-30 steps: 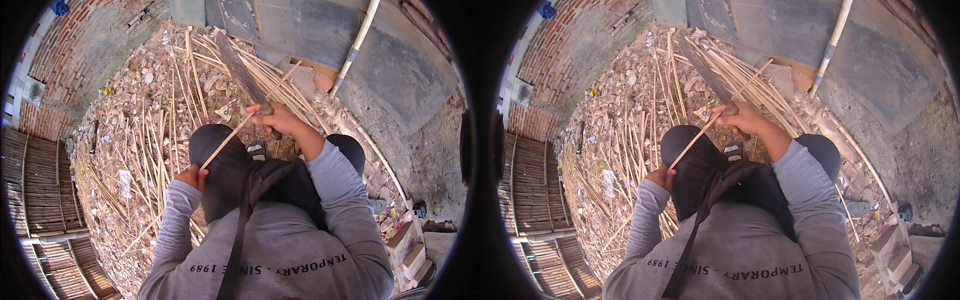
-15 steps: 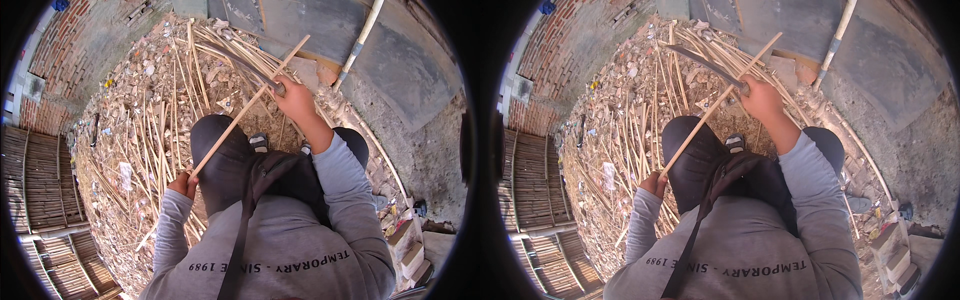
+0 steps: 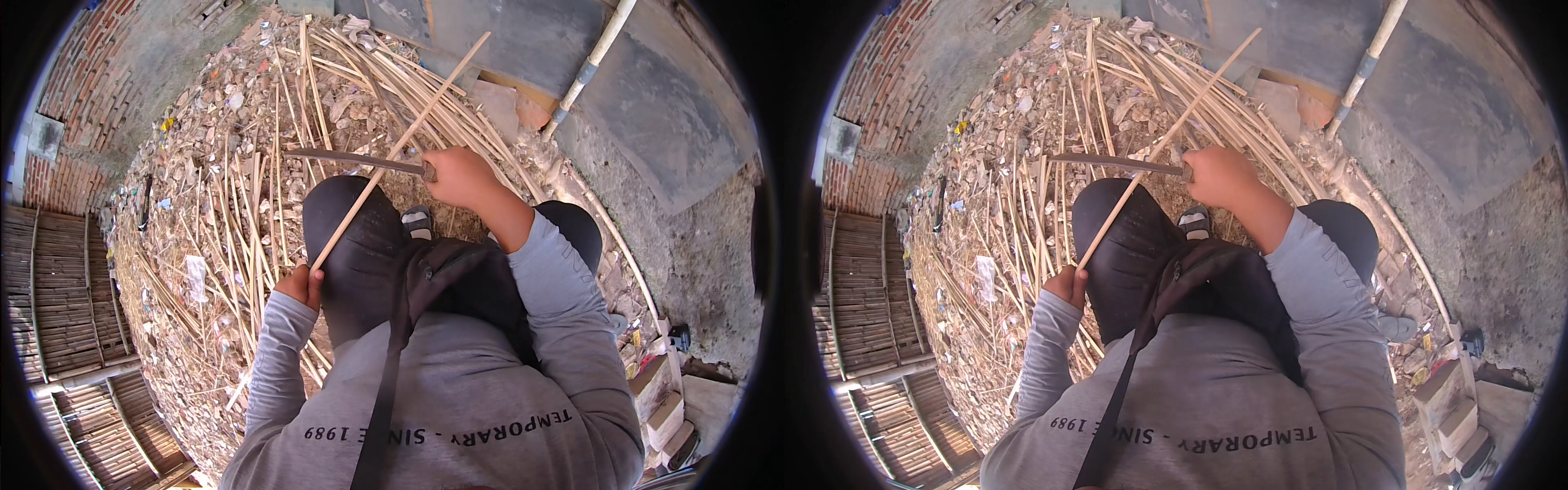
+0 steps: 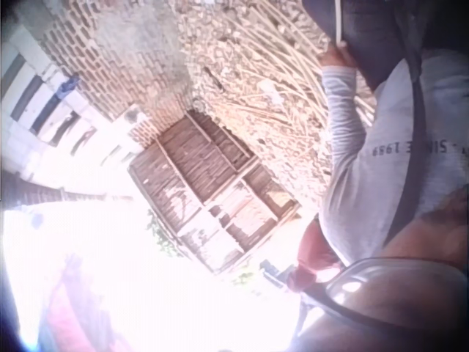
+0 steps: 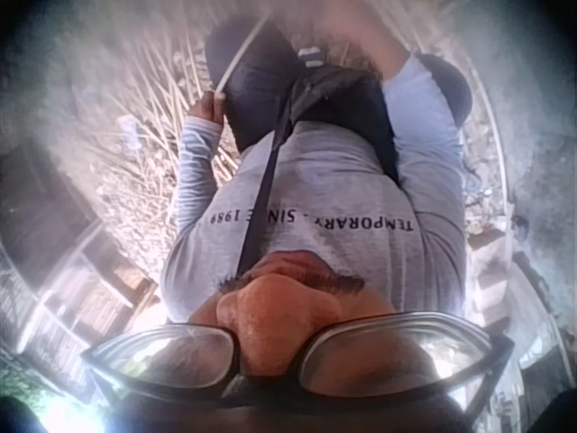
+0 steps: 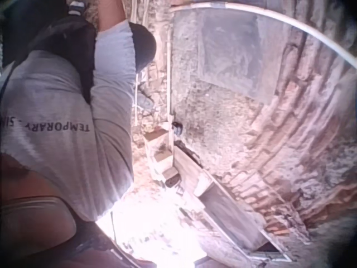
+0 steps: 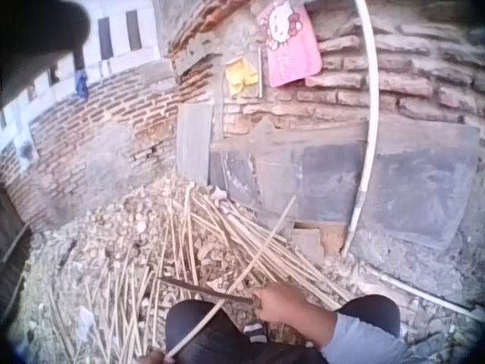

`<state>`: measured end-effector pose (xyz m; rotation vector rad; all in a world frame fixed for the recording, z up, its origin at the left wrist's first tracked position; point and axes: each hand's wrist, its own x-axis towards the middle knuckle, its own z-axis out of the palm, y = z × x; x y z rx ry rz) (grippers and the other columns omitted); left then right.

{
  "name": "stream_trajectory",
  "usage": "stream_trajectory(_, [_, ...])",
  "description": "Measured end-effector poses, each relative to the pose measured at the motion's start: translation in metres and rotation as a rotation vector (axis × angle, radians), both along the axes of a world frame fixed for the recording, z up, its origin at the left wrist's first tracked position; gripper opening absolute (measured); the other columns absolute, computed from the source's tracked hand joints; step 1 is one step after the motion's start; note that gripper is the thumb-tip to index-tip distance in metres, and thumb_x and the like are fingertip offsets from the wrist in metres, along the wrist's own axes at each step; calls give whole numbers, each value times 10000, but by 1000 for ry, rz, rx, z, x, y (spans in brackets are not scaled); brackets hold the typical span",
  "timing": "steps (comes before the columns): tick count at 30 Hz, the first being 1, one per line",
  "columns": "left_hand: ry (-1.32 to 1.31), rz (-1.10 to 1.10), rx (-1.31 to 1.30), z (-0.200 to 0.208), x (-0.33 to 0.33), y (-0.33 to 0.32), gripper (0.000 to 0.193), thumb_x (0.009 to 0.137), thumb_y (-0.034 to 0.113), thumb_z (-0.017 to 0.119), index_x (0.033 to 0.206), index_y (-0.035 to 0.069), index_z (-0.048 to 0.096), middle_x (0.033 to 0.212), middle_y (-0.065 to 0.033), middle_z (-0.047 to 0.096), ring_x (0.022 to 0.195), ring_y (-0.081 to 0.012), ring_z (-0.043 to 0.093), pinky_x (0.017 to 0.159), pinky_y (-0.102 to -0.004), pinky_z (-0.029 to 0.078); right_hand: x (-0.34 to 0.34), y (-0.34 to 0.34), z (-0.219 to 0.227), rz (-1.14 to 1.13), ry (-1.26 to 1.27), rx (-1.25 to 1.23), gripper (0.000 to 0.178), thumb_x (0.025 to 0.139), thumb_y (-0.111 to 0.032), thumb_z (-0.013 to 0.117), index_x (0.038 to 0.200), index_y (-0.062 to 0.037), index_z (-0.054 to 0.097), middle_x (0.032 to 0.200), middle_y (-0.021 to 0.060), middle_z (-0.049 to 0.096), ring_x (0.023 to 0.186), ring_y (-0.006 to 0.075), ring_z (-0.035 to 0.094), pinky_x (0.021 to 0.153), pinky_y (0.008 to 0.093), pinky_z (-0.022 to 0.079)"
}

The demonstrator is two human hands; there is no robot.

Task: The person shaves and smooths a bamboo strip using a knife, working over a pile of wood shavings in an outdoor area.

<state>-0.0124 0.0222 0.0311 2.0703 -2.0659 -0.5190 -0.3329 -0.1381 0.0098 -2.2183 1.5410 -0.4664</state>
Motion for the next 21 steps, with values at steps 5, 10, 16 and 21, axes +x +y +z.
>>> stream_trajectory(5, [48,-27,45,0,2,-6,413,1003,365,466,810,1,506,616,-252,548,610,-470,558,554,-506,427,-10,-19,-23,-156,-71,183,273,777,-282,703,988,-111,679,901,167,686,896,363,653,747,465,518])
stream_trajectory(10, [31,-20,32,6,5,-5,448,1007,393,448,807,0,528,626,-246,552,622,-460,564,574,-491,434,-34,-33,-19,-228,-69,90,305,780,-268,689,1031,-95,669,940,170,687,875,362,658,750,468,520])
stream_trajectory(16, [99,-20,87,11,0,-5,461,1012,393,433,825,-11,553,638,-247,553,628,-444,570,593,-476,438,-11,-13,-12,-61,-34,124,285,771,-270,686,976,-73,675,880,189,682,873,385,654,754,464,518])
stream_trajectory(21, [94,-19,93,9,9,-12,464,1011,395,430,819,-6,560,653,-251,558,663,-462,566,623,-482,449,-46,-40,-32,-282,-221,94,288,769,-260,700,944,-32,674,902,196,685,879,379,654,767,443,515])
